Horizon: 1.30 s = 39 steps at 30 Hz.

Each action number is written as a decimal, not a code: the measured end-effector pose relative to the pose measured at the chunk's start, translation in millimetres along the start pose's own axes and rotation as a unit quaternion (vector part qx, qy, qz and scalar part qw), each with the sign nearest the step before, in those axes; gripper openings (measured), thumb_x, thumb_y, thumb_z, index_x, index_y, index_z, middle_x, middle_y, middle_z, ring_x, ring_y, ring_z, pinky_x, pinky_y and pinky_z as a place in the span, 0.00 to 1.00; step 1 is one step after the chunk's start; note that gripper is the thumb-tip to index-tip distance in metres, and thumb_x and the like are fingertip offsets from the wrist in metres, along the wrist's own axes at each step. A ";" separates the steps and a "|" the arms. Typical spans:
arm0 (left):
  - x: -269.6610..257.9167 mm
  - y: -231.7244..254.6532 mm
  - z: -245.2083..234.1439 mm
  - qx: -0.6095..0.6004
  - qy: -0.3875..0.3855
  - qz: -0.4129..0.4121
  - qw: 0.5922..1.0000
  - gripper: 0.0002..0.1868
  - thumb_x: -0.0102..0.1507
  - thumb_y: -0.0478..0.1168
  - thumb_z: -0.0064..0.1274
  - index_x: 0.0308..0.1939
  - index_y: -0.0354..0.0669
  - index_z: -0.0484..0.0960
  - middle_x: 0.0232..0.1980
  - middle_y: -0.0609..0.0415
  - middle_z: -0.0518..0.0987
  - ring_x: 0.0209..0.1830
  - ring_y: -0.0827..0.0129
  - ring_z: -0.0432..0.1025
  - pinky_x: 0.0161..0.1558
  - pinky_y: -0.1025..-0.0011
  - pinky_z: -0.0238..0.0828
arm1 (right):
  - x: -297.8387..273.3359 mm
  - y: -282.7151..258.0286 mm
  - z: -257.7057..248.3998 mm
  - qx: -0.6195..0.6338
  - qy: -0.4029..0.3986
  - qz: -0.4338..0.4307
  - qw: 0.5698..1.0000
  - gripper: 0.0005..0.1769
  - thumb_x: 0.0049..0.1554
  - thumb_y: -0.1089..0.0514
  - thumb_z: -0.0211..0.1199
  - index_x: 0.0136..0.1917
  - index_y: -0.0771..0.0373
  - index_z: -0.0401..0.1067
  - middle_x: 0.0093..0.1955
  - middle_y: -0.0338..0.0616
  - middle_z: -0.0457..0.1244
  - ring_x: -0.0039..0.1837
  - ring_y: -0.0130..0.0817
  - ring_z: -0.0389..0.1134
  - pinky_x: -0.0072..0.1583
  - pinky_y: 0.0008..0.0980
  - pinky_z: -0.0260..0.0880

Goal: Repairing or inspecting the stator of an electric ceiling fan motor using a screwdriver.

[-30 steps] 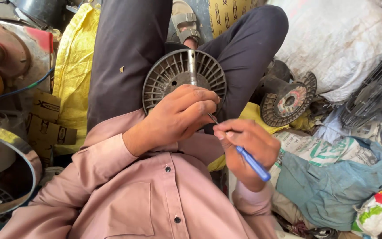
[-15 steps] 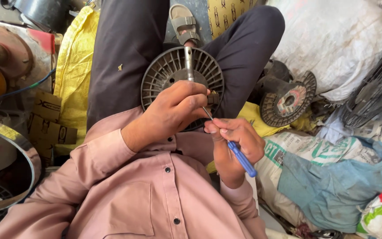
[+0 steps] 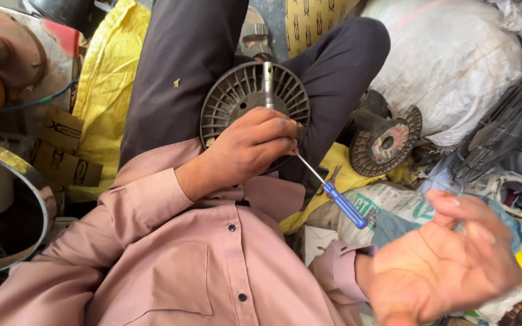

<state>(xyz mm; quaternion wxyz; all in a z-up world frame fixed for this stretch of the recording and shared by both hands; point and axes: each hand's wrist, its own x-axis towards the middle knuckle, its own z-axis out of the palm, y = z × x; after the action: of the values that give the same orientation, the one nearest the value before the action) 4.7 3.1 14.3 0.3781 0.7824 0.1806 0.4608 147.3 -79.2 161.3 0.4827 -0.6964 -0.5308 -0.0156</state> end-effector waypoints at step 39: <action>-38.5 -6.3 23.1 -0.189 0.090 -0.187 0.960 0.28 0.66 0.21 0.58 0.65 0.35 0.62 0.57 0.43 0.75 0.56 0.60 0.76 0.62 0.67 0.77 | -130.2 104.6 43.3 0.390 0.058 0.180 0.901 0.13 0.65 0.61 0.66 0.56 0.63 0.62 0.53 0.54 0.69 0.52 0.43 0.76 0.49 0.36 0.81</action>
<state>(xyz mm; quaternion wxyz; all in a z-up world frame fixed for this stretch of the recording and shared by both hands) 5.3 -26.9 -19.6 0.5808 0.6040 0.2661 0.4766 148.3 -140.6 0.1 0.7402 -0.5340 -0.3313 0.2390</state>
